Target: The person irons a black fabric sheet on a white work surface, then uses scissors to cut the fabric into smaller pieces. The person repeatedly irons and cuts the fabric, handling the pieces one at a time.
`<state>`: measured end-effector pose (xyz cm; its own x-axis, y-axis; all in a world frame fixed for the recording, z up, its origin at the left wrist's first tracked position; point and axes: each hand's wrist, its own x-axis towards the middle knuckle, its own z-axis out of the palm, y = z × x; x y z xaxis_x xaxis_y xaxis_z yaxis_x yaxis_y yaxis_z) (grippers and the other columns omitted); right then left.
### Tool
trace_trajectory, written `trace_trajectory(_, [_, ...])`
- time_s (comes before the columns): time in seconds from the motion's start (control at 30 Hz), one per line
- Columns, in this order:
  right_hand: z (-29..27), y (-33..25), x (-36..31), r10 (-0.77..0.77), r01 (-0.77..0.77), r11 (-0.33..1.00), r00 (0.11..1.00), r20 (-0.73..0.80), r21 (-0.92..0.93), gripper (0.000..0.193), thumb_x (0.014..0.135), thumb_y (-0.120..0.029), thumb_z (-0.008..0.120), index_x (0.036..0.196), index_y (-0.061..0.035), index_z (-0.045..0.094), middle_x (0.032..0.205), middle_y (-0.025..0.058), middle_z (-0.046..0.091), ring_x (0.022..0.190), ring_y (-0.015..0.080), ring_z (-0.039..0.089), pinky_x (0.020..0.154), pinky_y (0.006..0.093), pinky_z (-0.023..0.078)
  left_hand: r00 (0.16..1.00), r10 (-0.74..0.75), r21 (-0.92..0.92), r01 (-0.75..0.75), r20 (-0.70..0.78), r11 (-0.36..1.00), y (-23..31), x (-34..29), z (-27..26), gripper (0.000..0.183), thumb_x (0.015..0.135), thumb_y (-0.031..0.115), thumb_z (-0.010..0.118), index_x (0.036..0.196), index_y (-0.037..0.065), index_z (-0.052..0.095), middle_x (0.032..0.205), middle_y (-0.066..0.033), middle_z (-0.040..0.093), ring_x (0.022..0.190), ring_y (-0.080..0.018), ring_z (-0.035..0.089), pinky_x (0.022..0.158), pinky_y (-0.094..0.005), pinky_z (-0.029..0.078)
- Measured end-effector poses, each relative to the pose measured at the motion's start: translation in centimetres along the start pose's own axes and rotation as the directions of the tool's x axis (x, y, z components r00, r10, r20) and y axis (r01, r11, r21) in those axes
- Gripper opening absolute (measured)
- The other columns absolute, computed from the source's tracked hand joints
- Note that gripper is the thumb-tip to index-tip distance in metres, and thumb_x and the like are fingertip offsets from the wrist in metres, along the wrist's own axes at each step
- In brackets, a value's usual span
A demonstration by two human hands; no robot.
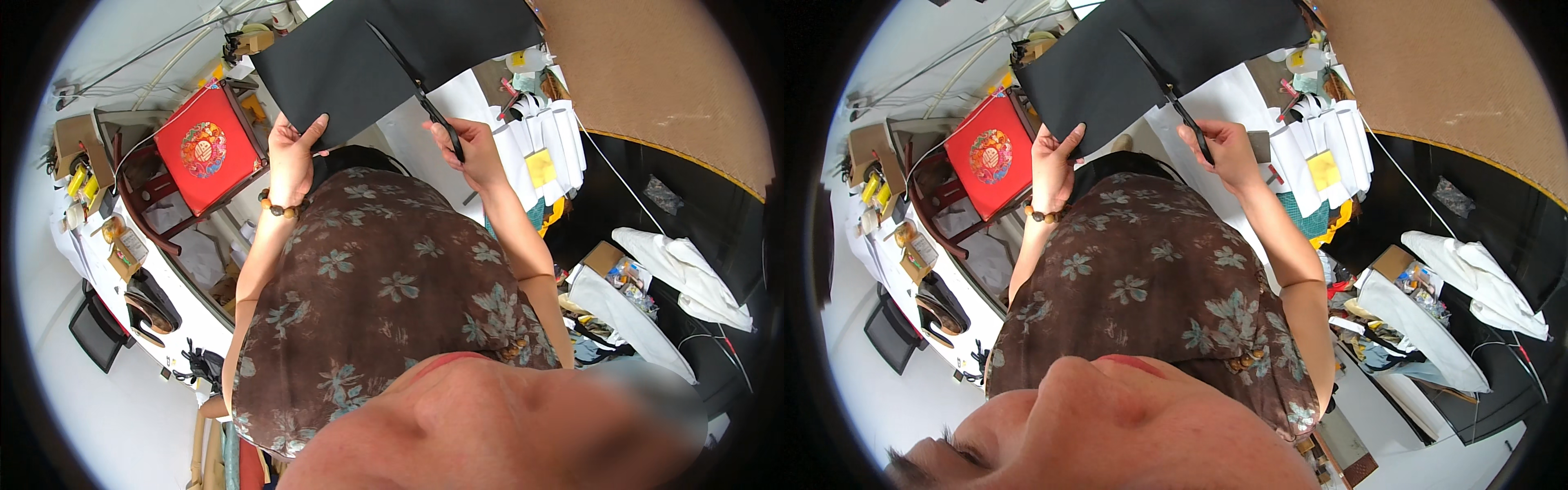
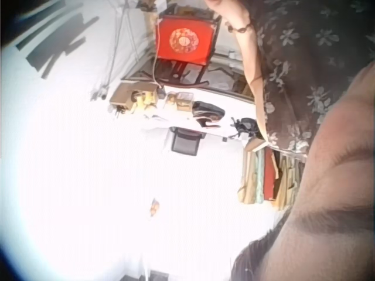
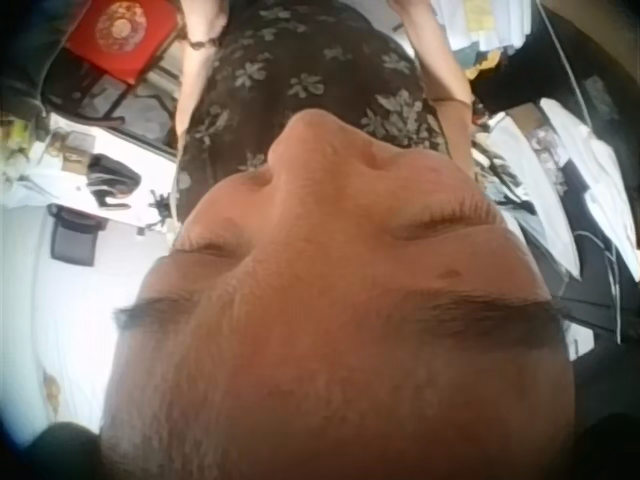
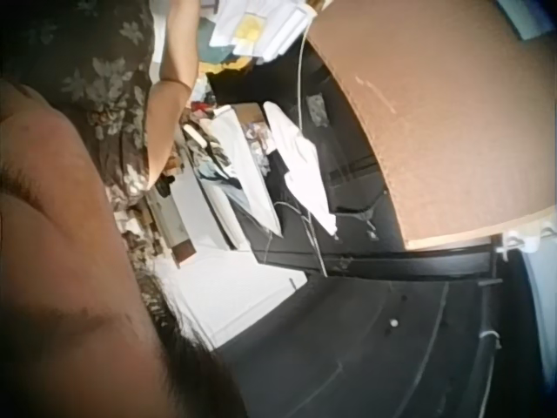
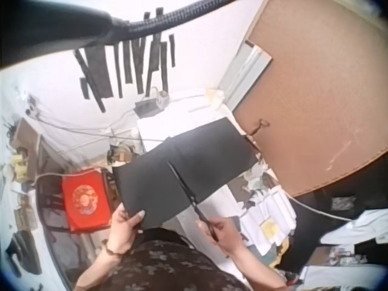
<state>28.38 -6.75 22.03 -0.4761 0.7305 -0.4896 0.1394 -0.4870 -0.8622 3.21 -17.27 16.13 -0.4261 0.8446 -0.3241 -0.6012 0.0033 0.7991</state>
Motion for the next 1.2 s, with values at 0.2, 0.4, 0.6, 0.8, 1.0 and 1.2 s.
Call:
trace_trajectory(0.2, [0.0,0.9,0.0,-0.014,0.014,1.000,1.000,-0.010,-0.003,0.024,0.091,-0.024,0.072,0.092,0.0000,0.071,0.064,-0.0047,0.054,0.046,0.0013,0.041,0.042,0.0188,0.024,0.999,-0.044,-0.036,0.044,-0.004,0.998,0.5,-0.1,0.1,0.030,0.090,-0.007,0.064,0.118,-0.001,0.058,0.114,-0.0097,0.068,0.104,-0.0149,0.065,0.094,-0.0286,0.051])
trace_trajectory(0.4, [0.6,0.7,1.7,-0.065,0.061,0.995,0.997,0.051,0.075,0.024,0.093,-0.023,0.068,0.092,0.0012,0.070,0.062,-0.0046,0.052,0.046,0.0011,0.040,0.041,0.0193,0.024,1.000,0.016,0.037,-0.017,0.022,0.999,0.3,0.2,0.0,0.024,0.091,0.001,0.066,0.114,0.008,0.061,0.100,0.0016,0.071,0.078,-0.0044,0.066,0.049,-0.0161,0.046])
trace_trajectory(0.6, [1.2,-0.6,2.3,-0.037,0.036,0.997,0.999,0.024,0.064,0.025,0.090,-0.025,0.072,0.082,-0.0018,0.068,0.061,-0.0048,0.052,0.045,0.0013,0.040,0.041,0.0193,0.024,0.999,-0.029,-0.004,0.029,0.029,1.000,1.6,0.2,-0.1,0.033,0.090,-0.006,0.064,0.121,0.002,0.058,0.111,-0.0066,0.069,0.095,-0.0119,0.066,0.077,-0.0242,0.050])
trace_trajectory(0.8, [1.7,-0.5,3.0,-0.036,0.036,0.998,0.999,0.009,0.045,0.027,0.089,-0.026,0.073,0.075,-0.0040,0.066,0.059,-0.0054,0.051,0.044,0.0014,0.039,0.041,0.0197,0.024,0.999,-0.039,-0.004,0.039,0.020,0.999,1.8,0.1,0.4,0.027,0.092,-0.003,0.063,0.117,0.007,0.060,0.098,0.0004,0.070,0.075,-0.0051,0.066,0.048,-0.0168,0.043])
trace_trajectory(1.0, [2.0,-0.6,3.3,-0.068,0.068,0.996,0.998,0.005,0.051,0.027,0.089,-0.026,0.073,0.075,-0.0042,0.066,0.059,-0.0056,0.051,0.045,0.0011,0.038,0.041,0.0197,0.023,0.998,-0.047,-0.013,0.047,0.042,0.999,1.8,0.0,0.2,0.025,0.092,-0.001,0.064,0.115,0.008,0.061,0.095,0.0020,0.070,0.073,-0.0046,0.065,0.048,-0.0173,0.043])
trace_trajectory(1.2, [2.6,-0.8,4.4,-0.079,0.080,0.996,0.997,-0.017,0.046,0.026,0.089,-0.026,0.074,0.077,-0.0043,0.067,0.059,-0.0061,0.050,0.045,0.0012,0.038,0.042,0.0202,0.023,0.997,-0.063,0.020,0.062,0.054,0.998,1.4,0.1,0.0,0.028,0.091,-0.001,0.066,0.117,0.006,0.060,0.101,-0.0011,0.071,0.079,-0.0075,0.069,0.051,-0.0172,0.049])
